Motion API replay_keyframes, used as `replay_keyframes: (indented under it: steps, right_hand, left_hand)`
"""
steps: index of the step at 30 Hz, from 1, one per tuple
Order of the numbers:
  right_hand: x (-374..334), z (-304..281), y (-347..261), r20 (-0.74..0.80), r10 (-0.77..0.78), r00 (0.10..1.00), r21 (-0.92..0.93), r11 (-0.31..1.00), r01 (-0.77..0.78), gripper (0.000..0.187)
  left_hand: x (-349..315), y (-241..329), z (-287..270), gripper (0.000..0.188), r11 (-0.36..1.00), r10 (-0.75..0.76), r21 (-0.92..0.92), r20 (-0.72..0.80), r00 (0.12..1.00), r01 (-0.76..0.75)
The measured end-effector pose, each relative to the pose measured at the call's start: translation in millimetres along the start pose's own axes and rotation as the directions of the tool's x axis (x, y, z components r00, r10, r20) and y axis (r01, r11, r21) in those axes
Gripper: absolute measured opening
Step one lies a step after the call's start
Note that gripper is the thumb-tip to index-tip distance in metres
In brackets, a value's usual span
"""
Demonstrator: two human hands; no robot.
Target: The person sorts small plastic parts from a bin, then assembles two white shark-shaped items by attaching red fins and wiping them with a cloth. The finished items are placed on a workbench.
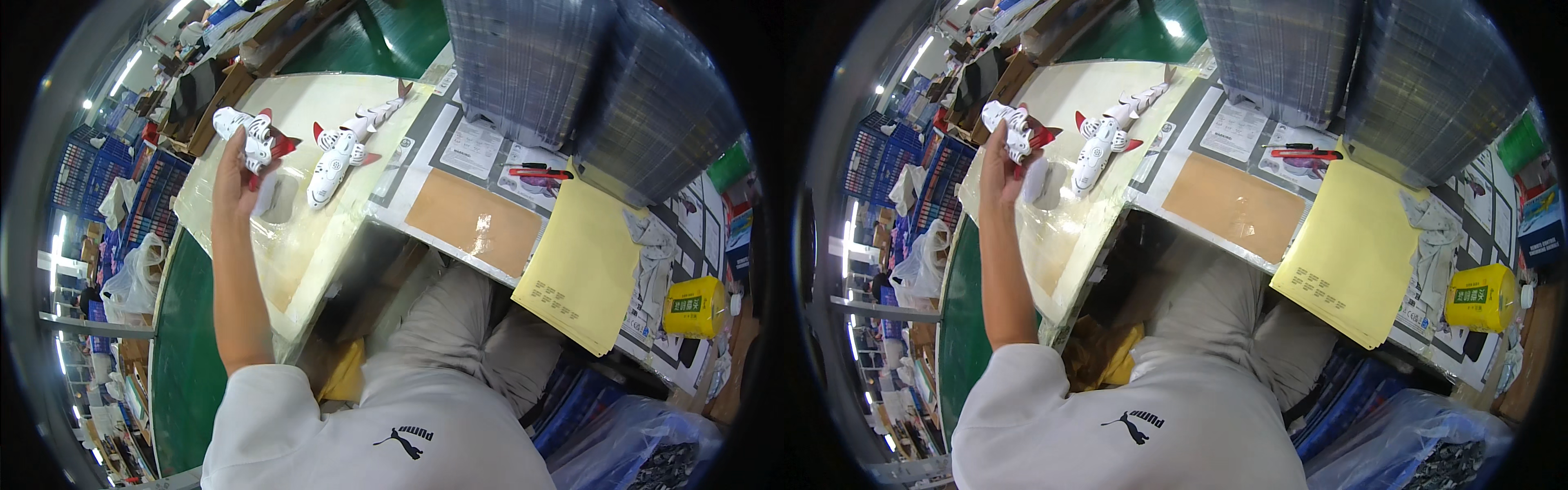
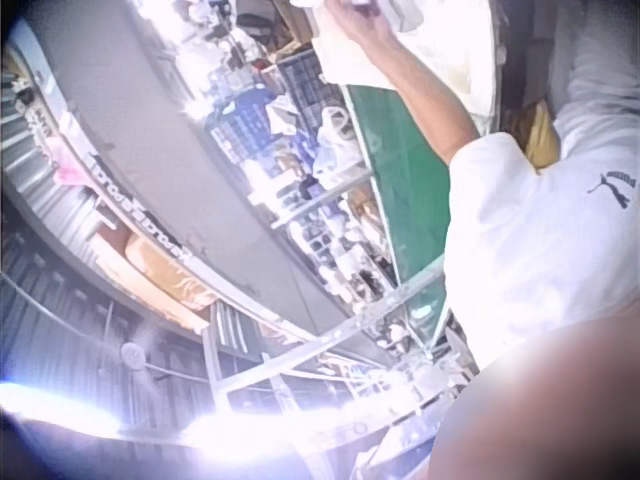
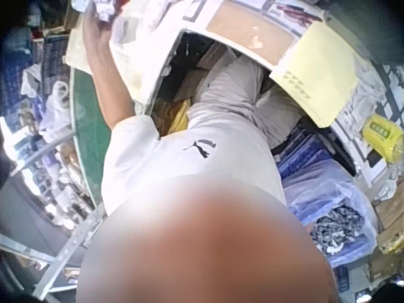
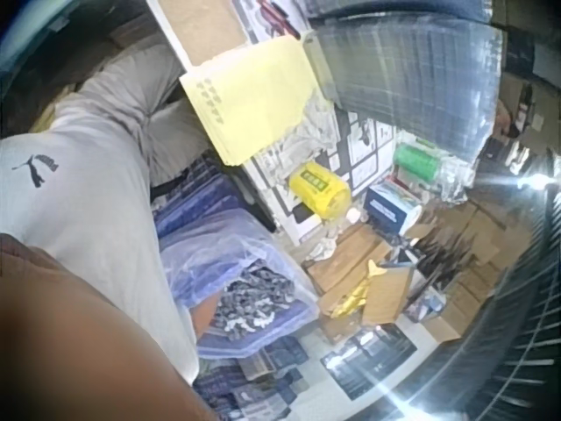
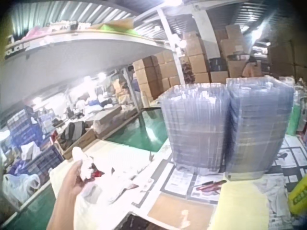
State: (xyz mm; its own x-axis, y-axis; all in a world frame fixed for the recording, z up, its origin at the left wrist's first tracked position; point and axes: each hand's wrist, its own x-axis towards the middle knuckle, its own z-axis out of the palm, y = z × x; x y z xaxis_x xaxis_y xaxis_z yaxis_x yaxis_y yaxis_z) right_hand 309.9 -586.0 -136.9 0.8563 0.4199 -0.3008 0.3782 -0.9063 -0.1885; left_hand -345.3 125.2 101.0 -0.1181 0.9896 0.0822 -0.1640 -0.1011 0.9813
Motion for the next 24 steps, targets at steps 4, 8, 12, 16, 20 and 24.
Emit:
replay_keyframes:
  steps: [4, 8, 12, 16, 20, 24]
  right_hand:
    - [2.0, -4.7, 2.4, -0.004, -0.001, 1.000, -0.019, 1.000, 0.001, 0.038]
    - [8.6, -21.4, 24.1, -0.014, -0.010, 1.000, -0.025, 1.000, 0.009, 0.040]
    - [10.8, -105.6, 66.3, -0.107, -0.007, 0.994, -0.009, 1.000, 0.006, 0.043]
    - [-10.3, -255.7, 58.7, -0.401, 0.102, 0.910, 0.252, 0.968, 0.003, 0.045]
    - [-44.1, -338.5, -78.9, -0.670, 0.300, 0.679, 0.606, 0.750, 0.266, 0.042]
    - [-52.0, -334.2, -277.2, -0.524, -0.274, 0.807, 0.580, 0.579, 0.573, 0.044]
  left_hand:
    - [-49.5, -42.0, 29.2, 0.053, 0.860, -0.022, -0.501, 0.159, 0.987, 0.100]
    - [-84.1, -84.2, 67.4, 0.082, 0.446, 0.101, -0.750, 0.585, 0.805, 0.489]
    - [-90.3, -111.7, 106.2, 0.091, 0.384, 0.163, -0.702, 0.691, 0.704, 0.600]
    - [-108.0, -125.5, 136.9, 0.092, 0.449, 0.037, -0.678, 0.665, 0.746, 0.583]
    - [-122.2, -136.6, 167.7, 0.095, 0.802, -0.017, -0.400, 0.727, 0.687, 0.443]
    - [-148.0, -144.2, 192.7, 0.088, 0.815, -0.015, -0.309, 0.834, 0.551, 0.490]
